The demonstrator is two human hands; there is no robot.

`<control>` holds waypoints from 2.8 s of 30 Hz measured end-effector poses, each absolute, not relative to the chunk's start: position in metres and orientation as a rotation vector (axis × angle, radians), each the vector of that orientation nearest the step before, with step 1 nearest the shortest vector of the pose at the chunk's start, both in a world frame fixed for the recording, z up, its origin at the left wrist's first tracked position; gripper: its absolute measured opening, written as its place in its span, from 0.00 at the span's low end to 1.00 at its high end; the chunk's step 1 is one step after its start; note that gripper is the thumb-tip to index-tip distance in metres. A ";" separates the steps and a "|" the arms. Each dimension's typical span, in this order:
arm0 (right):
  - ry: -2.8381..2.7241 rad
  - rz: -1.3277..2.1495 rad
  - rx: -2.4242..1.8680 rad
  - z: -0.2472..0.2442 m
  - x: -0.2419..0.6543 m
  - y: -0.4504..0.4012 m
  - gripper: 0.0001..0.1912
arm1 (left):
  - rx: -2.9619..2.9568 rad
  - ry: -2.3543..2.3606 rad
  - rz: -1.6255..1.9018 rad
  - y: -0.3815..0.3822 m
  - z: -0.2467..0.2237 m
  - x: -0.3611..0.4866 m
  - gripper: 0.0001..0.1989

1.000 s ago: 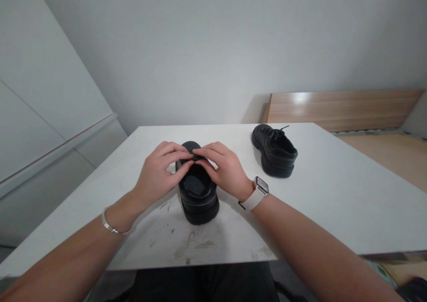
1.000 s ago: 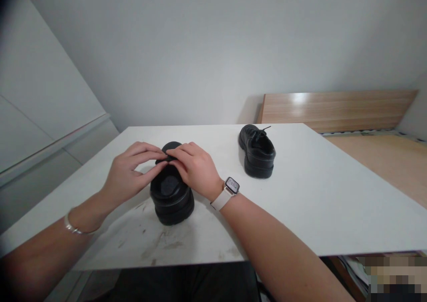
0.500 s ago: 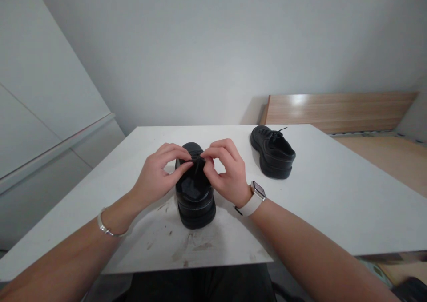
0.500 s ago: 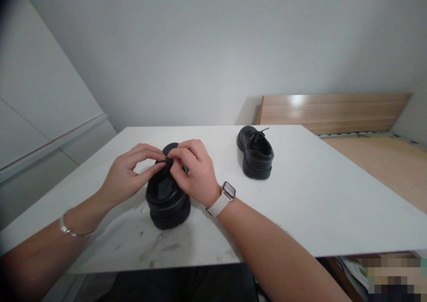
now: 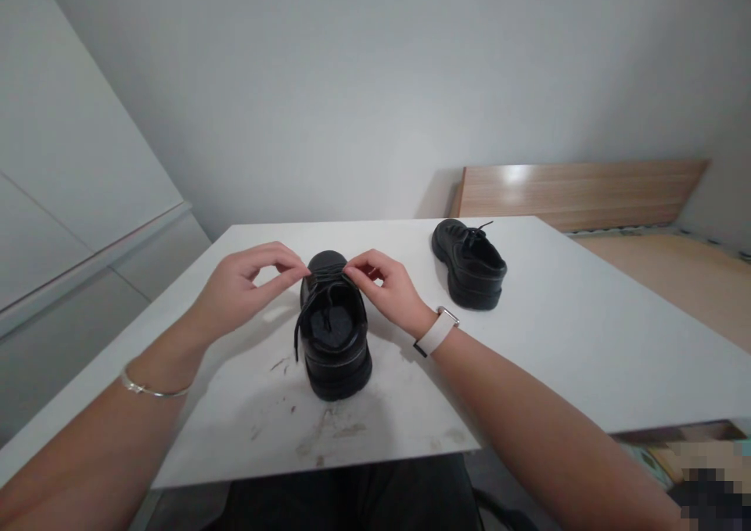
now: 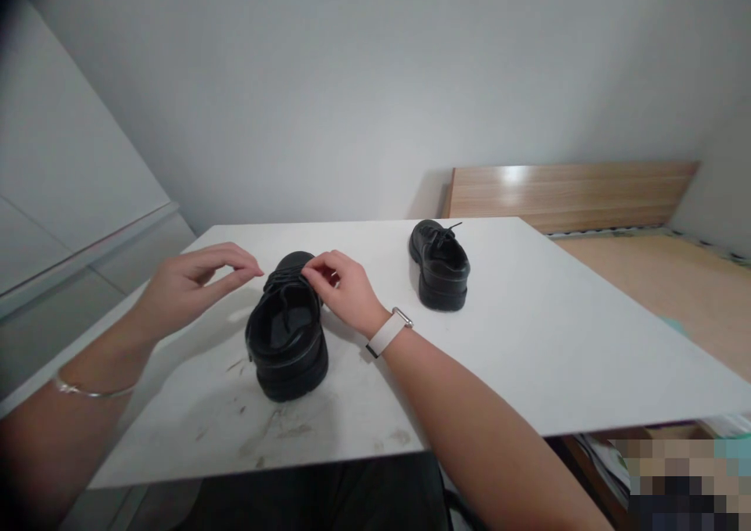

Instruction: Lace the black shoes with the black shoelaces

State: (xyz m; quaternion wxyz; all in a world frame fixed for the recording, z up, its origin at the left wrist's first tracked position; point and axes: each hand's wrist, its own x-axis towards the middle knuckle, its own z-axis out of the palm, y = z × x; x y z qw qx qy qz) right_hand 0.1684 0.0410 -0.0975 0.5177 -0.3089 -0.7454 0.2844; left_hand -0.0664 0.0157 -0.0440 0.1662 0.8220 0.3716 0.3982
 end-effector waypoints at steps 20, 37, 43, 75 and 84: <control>-1.853 0.551 -0.745 -0.093 0.161 0.029 0.07 | 2.273 1.169 1.071 0.014 -0.061 -0.056 0.08; -1.739 0.637 -0.761 -0.097 0.159 0.034 0.07 | 2.050 1.038 1.066 0.017 -0.055 -0.060 0.12; -1.609 0.713 -0.685 -0.093 0.159 0.031 0.06 | 1.879 0.933 1.174 0.015 -0.055 -0.058 0.13; -1.621 0.537 -0.660 -0.084 0.164 0.014 0.07 | 2.098 1.081 1.393 0.010 -0.056 -0.060 0.09; -1.616 0.430 -0.835 -0.089 0.164 0.025 0.08 | 2.164 1.239 1.244 0.013 -0.057 -0.056 0.12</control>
